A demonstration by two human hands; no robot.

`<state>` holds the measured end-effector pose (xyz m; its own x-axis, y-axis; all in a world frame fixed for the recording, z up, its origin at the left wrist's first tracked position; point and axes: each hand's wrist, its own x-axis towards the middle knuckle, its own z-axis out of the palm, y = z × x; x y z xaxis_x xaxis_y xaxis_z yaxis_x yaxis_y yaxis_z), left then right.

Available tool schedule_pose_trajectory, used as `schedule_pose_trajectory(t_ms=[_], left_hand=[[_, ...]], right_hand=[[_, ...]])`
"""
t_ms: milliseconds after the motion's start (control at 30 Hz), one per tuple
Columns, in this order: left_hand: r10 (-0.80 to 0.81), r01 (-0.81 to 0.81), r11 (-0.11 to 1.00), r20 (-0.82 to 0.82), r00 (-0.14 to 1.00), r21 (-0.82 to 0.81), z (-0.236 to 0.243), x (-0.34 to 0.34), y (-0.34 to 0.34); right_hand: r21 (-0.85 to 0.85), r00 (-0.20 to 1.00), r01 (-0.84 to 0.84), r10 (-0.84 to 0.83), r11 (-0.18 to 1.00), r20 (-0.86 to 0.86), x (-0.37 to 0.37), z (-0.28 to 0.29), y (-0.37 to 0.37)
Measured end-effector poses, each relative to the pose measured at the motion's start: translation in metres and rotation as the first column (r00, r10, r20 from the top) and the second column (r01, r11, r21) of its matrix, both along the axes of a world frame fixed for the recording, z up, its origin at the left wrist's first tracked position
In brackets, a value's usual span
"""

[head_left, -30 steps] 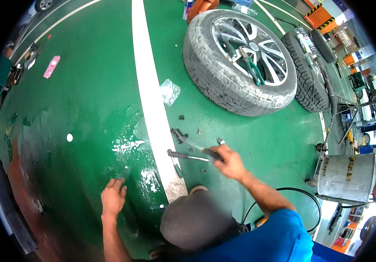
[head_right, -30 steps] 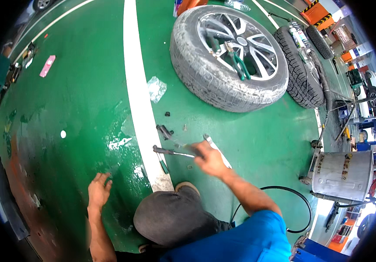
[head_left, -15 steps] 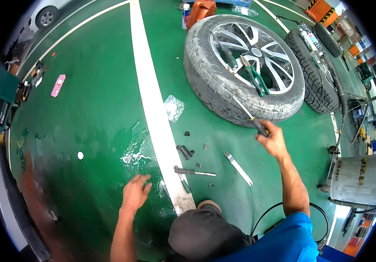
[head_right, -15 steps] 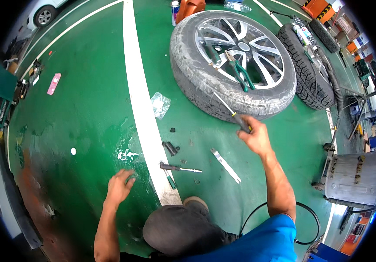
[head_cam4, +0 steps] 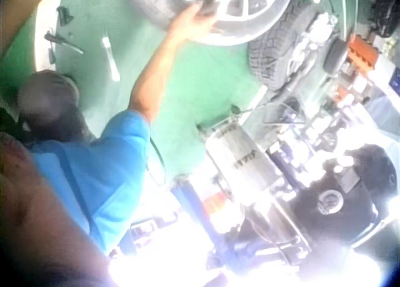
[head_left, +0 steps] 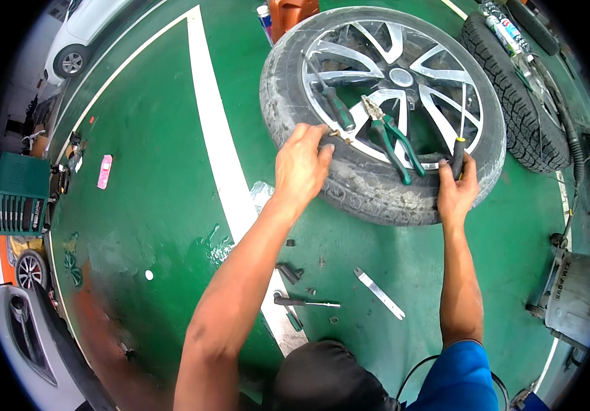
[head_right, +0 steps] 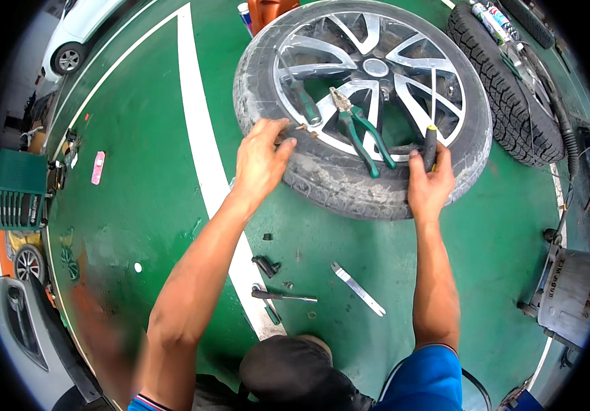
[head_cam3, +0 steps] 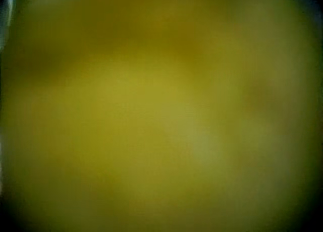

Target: The person works on the front wheel well of a white car, using a screwdriver to remove fasteners from the plastic liner. The person then pulls the liner away from the wheel arch to expose the brake assembly and suspension components.

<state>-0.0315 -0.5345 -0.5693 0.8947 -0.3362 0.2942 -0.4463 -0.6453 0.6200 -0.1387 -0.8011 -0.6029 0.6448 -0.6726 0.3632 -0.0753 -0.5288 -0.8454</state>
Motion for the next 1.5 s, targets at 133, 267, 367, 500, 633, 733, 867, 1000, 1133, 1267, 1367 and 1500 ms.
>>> schedule_pose_trajectory(t_ms=[133,267,367,500,633,733,867,1000,1133,1267,1367,1500], left_hand=[[0.049,-0.044,0.981,-0.024,0.999,0.188,-0.009,0.023,-0.025],[0.026,-0.022,0.981,-0.016,1.000,0.192,-0.010,0.027,-0.026],[-0.068,-0.099,0.922,-0.409,0.910,-0.373,-0.005,0.019,-0.003],[-0.523,-0.275,0.437,-0.491,0.697,-0.856,0.016,-0.034,0.057],[-0.565,-0.285,0.268,-0.390,0.727,-0.920,0.040,-0.083,0.113],[-0.515,-0.288,0.208,-0.355,0.780,-0.935,0.062,-0.124,0.162],[-0.387,-0.289,0.276,-0.381,0.840,-0.917,0.092,-0.187,0.230],[-0.224,-0.287,0.399,-0.396,0.891,-0.871,0.118,-0.249,0.303],[-0.027,-0.342,0.479,-0.402,0.915,-0.809,0.150,-0.309,0.353],[0.124,-0.365,0.479,-0.350,0.928,-0.798,0.160,-0.363,0.393],[0.265,-0.396,0.511,-0.299,0.917,-0.763,0.162,-0.393,0.409],[0.384,-0.319,0.293,-0.195,0.903,-0.901,0.161,-0.414,0.408]], right_hand=[[-0.029,1.000,-0.022,0.022,0.999,-0.004,0.000,-0.002,-0.005],[0.026,1.000,-0.021,0.021,0.999,0.018,0.001,-0.007,-0.006],[0.001,0.999,-0.027,0.027,1.000,0.044,0.001,-0.011,-0.005],[-0.017,1.000,-0.006,0.006,1.000,0.004,-0.003,-0.010,-0.004],[-0.056,0.993,-0.012,0.018,0.998,0.114,-0.001,-0.023,-0.017],[-0.089,0.985,0.020,-0.004,0.996,0.173,0.004,-0.031,-0.029],[0.267,0.910,-0.379,0.305,0.886,0.279,0.007,-0.018,0.049],[0.466,0.542,-0.805,0.775,0.367,0.325,-0.046,0.109,0.290],[0.344,-0.017,-0.921,0.900,-0.183,0.435,-0.092,0.166,0.423],[0.338,-0.245,-0.866,0.902,-0.369,0.357,-0.138,0.195,0.490],[0.275,-0.285,-0.886,0.906,-0.373,0.313,-0.170,0.199,0.521],[0.145,-0.230,-0.936,0.871,-0.319,0.434,-0.198,0.190,0.553]])
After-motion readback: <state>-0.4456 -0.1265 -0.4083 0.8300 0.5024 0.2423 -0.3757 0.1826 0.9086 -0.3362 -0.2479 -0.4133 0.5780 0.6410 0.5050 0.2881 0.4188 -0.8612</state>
